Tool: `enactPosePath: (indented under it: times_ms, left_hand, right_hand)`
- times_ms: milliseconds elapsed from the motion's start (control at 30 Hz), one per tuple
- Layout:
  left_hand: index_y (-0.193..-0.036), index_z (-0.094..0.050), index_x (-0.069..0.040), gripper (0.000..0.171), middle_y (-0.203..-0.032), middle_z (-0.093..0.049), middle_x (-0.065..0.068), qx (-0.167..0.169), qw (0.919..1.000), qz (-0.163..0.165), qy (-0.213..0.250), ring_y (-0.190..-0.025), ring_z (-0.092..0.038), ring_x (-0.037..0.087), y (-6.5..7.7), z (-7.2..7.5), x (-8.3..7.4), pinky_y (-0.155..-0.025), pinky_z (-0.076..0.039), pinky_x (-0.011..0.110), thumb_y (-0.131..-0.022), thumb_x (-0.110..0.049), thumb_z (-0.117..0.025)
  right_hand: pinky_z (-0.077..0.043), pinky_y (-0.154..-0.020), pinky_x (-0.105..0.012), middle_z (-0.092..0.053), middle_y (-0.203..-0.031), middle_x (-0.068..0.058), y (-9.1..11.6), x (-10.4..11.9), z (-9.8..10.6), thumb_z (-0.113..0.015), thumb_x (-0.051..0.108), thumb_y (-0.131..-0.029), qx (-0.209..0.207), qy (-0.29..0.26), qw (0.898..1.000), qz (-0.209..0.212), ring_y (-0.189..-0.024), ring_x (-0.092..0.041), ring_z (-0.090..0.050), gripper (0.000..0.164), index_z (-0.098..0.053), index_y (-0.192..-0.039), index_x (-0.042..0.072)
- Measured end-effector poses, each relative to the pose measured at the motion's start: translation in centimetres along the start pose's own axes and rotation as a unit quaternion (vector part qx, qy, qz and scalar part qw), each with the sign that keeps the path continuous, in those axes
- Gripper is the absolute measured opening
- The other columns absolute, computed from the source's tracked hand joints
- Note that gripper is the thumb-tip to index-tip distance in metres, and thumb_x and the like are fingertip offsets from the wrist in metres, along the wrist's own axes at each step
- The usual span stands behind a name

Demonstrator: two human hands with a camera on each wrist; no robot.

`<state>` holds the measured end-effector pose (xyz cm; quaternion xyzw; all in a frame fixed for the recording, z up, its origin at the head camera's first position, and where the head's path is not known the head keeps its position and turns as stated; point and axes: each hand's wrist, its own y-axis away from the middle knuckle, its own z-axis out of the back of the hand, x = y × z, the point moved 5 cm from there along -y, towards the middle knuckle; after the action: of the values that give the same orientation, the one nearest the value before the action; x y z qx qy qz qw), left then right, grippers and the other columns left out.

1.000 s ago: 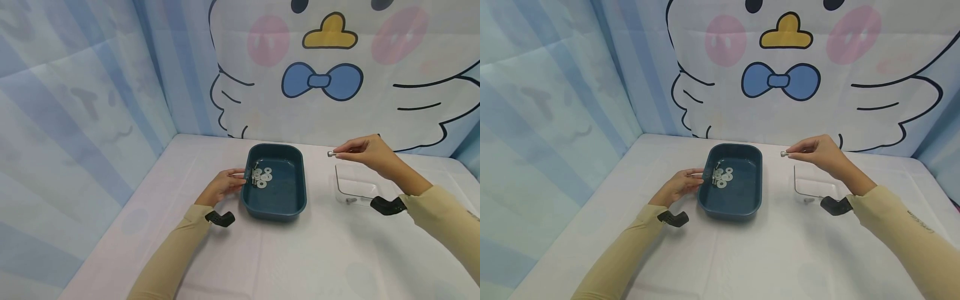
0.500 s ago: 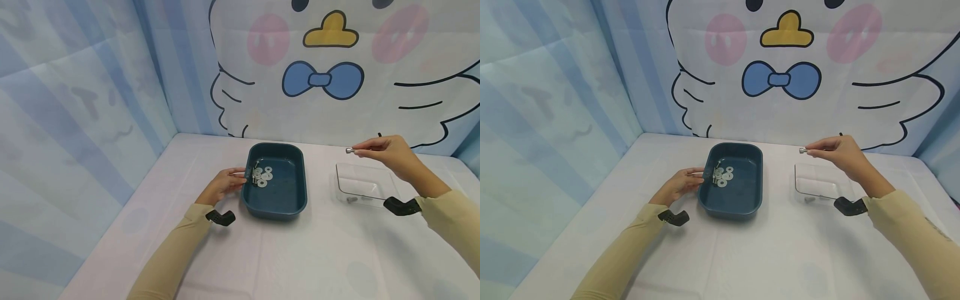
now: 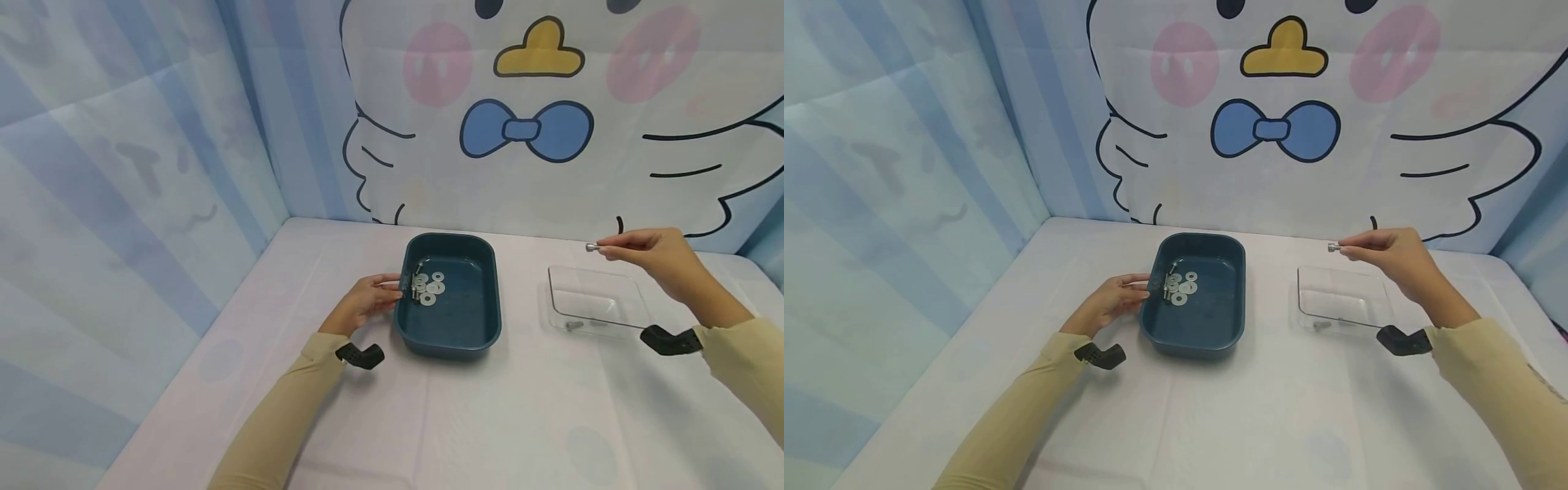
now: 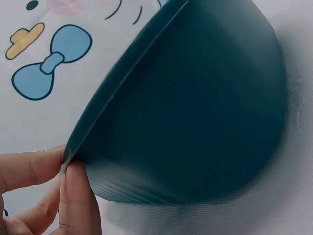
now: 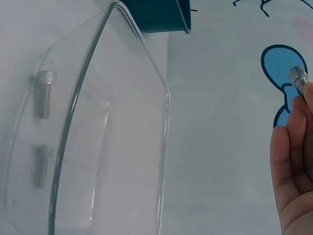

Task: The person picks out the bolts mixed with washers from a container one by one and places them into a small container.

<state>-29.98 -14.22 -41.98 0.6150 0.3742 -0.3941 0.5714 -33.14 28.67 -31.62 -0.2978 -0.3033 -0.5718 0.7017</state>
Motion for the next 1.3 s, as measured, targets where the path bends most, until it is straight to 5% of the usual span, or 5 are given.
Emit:
enactPosePath:
  times_ms: [500,633,800,1067,1300]
  left_hand:
    - [-0.130,-0.055,-0.009,0.045,-0.118,-0.062,0.010,-0.002,1.0000,0.000,-0.001,-0.082,-0.063,0.009,0.1,0.1,0.1,-0.068,-0.052,0.019,-0.087,0.001,-0.062]
    - [-0.130,-0.055,-0.010,0.045,-0.119,-0.061,0.010,-0.002,1.0000,0.002,-0.001,-0.083,-0.063,0.009,0.1,0.1,0.1,-0.068,-0.052,0.018,-0.087,0.000,-0.062]
    - [-0.130,-0.055,-0.010,0.045,-0.120,-0.061,0.010,-0.003,1.0000,-0.001,-0.001,-0.082,-0.063,0.009,0.2,0.0,0.0,-0.068,-0.052,0.019,-0.087,0.000,-0.062]
    - [-0.130,-0.055,-0.009,0.044,-0.122,-0.061,0.012,-0.002,1.0000,-0.005,-0.007,-0.083,-0.063,0.010,0.2,0.1,0.0,-0.068,-0.052,0.019,-0.087,0.000,-0.062]
    - [-0.131,-0.055,-0.009,0.045,-0.122,-0.061,0.012,-0.003,1.0000,-0.002,-0.005,-0.081,-0.062,0.009,0.3,0.0,-0.1,-0.068,-0.052,0.019,-0.087,-0.001,-0.062]
  right_hand:
    - [-0.044,-0.067,-0.004,-0.056,-0.082,0.038,-0.2,-3.5,-0.2,-0.065,0.036,-0.088,0.005,0.010,0.999,-0.033,-0.079,0.015,-0.054,0.023,-0.071,-0.107,0.025]
    - [-0.054,-0.082,-0.027,-0.054,-0.082,0.039,-0.4,-4.2,-0.1,-0.064,0.036,-0.088,0.006,0.035,0.999,-0.039,-0.078,0.016,-0.054,0.034,-0.069,-0.113,0.013]
    - [-0.037,-0.096,-0.059,-0.053,-0.080,0.041,-0.4,-4.9,-0.2,-0.064,0.037,-0.088,0.014,0.027,0.998,-0.060,-0.077,0.018,-0.053,0.030,-0.070,-0.110,0.018]
    - [-0.044,-0.067,-0.007,-0.057,-0.080,0.037,-0.1,-5.7,-0.6,-0.066,0.035,-0.087,0.014,0.009,0.998,-0.053,-0.076,0.013,-0.056,0.028,-0.071,-0.106,0.014]
    - [-0.048,-0.088,-0.041,-0.057,-0.080,0.038,0.1,-6.0,-1.0,-0.064,0.036,-0.088,0.025,0.020,0.998,-0.059,-0.077,0.014,-0.056,0.033,-0.070,-0.109,0.011]
